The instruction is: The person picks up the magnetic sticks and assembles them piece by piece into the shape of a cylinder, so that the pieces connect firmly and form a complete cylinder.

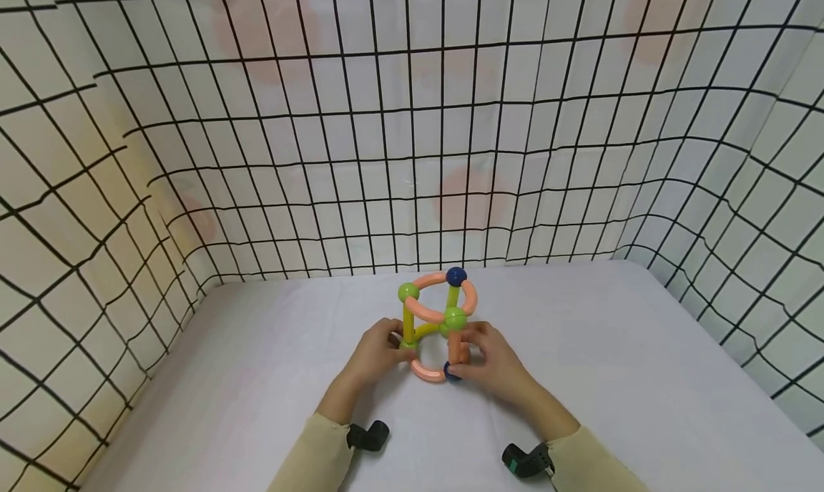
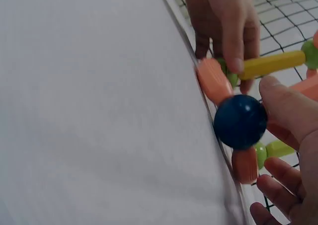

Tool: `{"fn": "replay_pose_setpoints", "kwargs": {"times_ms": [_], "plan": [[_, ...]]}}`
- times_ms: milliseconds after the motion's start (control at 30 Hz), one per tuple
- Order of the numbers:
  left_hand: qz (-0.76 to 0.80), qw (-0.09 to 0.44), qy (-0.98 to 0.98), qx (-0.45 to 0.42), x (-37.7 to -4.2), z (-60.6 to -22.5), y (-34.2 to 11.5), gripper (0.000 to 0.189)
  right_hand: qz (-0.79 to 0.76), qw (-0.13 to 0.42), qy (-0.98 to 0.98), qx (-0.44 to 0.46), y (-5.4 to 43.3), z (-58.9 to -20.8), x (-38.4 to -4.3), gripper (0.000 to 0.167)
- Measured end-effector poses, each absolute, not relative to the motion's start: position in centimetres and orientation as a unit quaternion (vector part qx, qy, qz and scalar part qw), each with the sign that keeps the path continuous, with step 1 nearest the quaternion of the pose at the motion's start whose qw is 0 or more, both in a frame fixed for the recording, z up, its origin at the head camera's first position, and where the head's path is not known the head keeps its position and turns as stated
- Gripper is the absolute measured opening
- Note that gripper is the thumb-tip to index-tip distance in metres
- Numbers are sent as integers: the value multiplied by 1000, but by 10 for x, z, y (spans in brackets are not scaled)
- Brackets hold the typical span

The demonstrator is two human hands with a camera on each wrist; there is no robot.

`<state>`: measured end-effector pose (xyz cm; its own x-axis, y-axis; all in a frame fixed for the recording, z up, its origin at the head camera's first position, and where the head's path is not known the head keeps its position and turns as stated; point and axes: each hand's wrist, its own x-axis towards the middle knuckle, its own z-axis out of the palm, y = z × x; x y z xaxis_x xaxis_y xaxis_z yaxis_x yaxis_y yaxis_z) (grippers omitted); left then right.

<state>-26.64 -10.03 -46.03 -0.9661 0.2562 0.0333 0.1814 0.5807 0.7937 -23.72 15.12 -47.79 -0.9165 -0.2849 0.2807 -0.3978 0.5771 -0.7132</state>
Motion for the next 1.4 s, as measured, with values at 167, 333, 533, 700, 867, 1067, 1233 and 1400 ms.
{"fn": "replay_pose_setpoints", "kwargs": {"times_ms": [167, 333, 533, 700, 867, 1067, 1233, 1400], "plan": [[456, 14, 881, 129, -267, -460, -99, 28, 369, 123, -899, 203, 146, -479, -233, 30], [455, 13, 879, 139, -267, -459, -99, 23, 358, 162, -895, 211, 150, -482, -235, 23], [459, 24, 878, 138, -263, -461, -96, 19, 374, 156, -895, 186, 156, -486, -241, 23], [460, 11, 878, 131, -258, -461, -94, 17, 388, 147, -892, 177, 156, -485, -243, 22], [458, -4, 879, 134, -254, -464, -94, 19, 384, 164, -891, 178, 157, -485, -243, 23], [491, -22, 858, 145, -250, -473, -96, 28, 403, 187, -873, 203, 159, -489, -243, 14], [512, -40, 844, 157, -249, -478, -96, 25, 396, 213, -868, 211, 159, -490, -243, 13], [514, -53, 841, 163, -248, -479, -95, 21, 395, 218, -867, 213, 159, -490, -243, 11]]}}
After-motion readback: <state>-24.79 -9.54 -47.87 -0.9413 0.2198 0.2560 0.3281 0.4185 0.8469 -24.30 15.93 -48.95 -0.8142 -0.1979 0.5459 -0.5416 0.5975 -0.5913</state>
